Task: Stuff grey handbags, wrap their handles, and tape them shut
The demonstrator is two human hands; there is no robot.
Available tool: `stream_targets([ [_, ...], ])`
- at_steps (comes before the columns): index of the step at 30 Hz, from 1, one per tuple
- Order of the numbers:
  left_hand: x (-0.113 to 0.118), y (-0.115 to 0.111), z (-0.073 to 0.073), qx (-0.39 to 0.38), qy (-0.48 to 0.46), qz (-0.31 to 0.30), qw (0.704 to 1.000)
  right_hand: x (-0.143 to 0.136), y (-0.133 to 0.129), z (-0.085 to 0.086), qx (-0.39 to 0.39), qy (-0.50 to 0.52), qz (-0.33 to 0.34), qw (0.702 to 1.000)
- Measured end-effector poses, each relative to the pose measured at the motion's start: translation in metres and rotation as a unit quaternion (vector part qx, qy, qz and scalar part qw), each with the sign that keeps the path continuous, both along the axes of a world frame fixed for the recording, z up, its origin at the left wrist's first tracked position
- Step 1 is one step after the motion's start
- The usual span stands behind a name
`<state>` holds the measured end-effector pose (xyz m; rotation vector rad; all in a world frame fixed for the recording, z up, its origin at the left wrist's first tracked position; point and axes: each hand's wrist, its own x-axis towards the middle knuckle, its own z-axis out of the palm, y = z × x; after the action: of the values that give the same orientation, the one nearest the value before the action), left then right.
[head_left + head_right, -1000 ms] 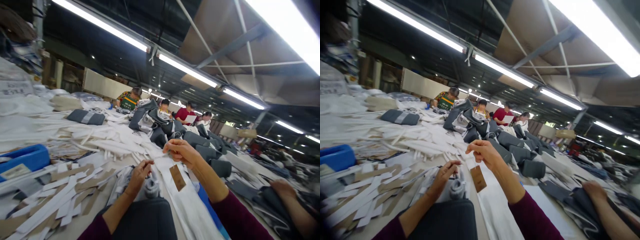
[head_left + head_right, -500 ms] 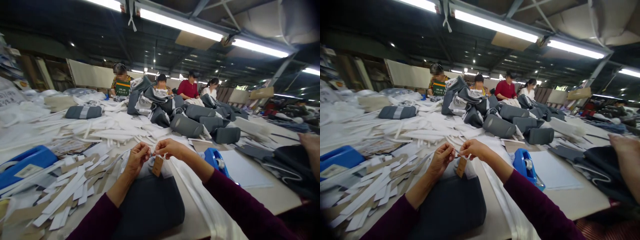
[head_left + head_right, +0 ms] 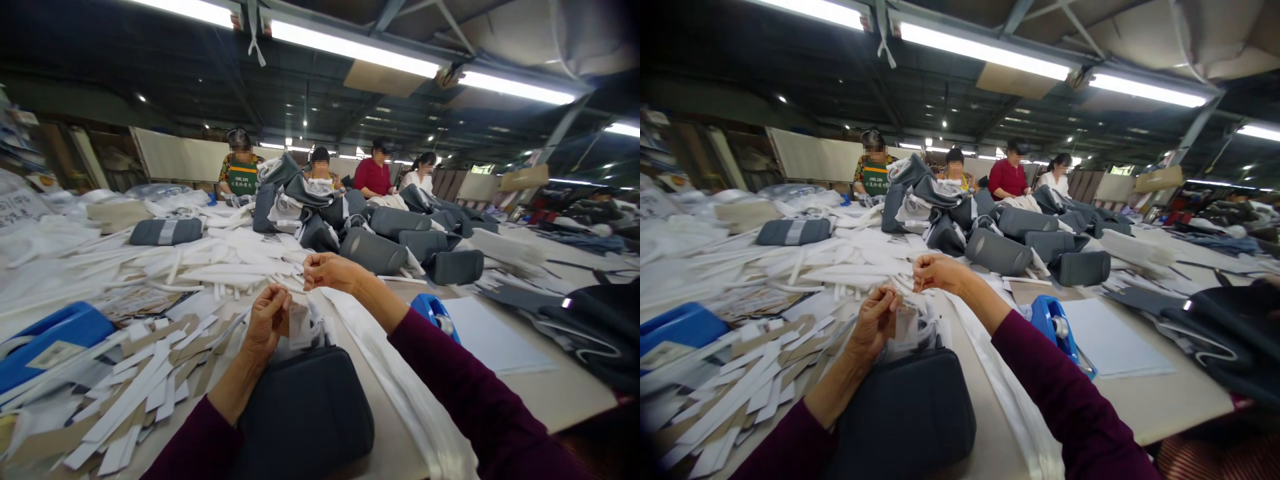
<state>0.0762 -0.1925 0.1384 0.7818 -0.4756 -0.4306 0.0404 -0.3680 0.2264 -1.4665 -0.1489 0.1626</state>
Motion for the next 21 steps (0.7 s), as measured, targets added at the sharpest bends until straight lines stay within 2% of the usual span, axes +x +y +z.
stream_targets([
  [2,0.0,0.0,0.001,-0.005,-0.001,0.012,1.0,0.006,0.006,0.0,0.01,0.006,-0.006,1.0],
  [5,0.0,-0.001,0.001,0.007,-0.009,0.026,1.0,0.013,0.02,-0.002,-0.041,0.022,-0.018,0.999],
  [8,0.002,-0.002,0.0,0.033,-0.012,0.062,0.997,0.019,0.034,-0.003,-0.137,0.012,-0.047,0.989],
  [11,0.005,-0.001,-0.002,0.052,-0.012,0.13,0.99,0.026,0.04,-0.003,-0.243,-0.007,-0.075,0.967],
  [15,0.007,0.002,-0.001,0.062,-0.043,0.211,0.975,0.036,0.042,-0.004,-0.29,0.003,-0.04,0.956],
  [18,0.008,0.003,0.001,0.048,-0.041,0.234,0.97,0.04,0.043,-0.008,-0.311,0.015,-0.003,0.95],
  [21,0.009,0.004,0.0,0.046,-0.033,0.256,0.965,0.042,0.041,-0.016,-0.278,0.011,0.051,0.959],
])
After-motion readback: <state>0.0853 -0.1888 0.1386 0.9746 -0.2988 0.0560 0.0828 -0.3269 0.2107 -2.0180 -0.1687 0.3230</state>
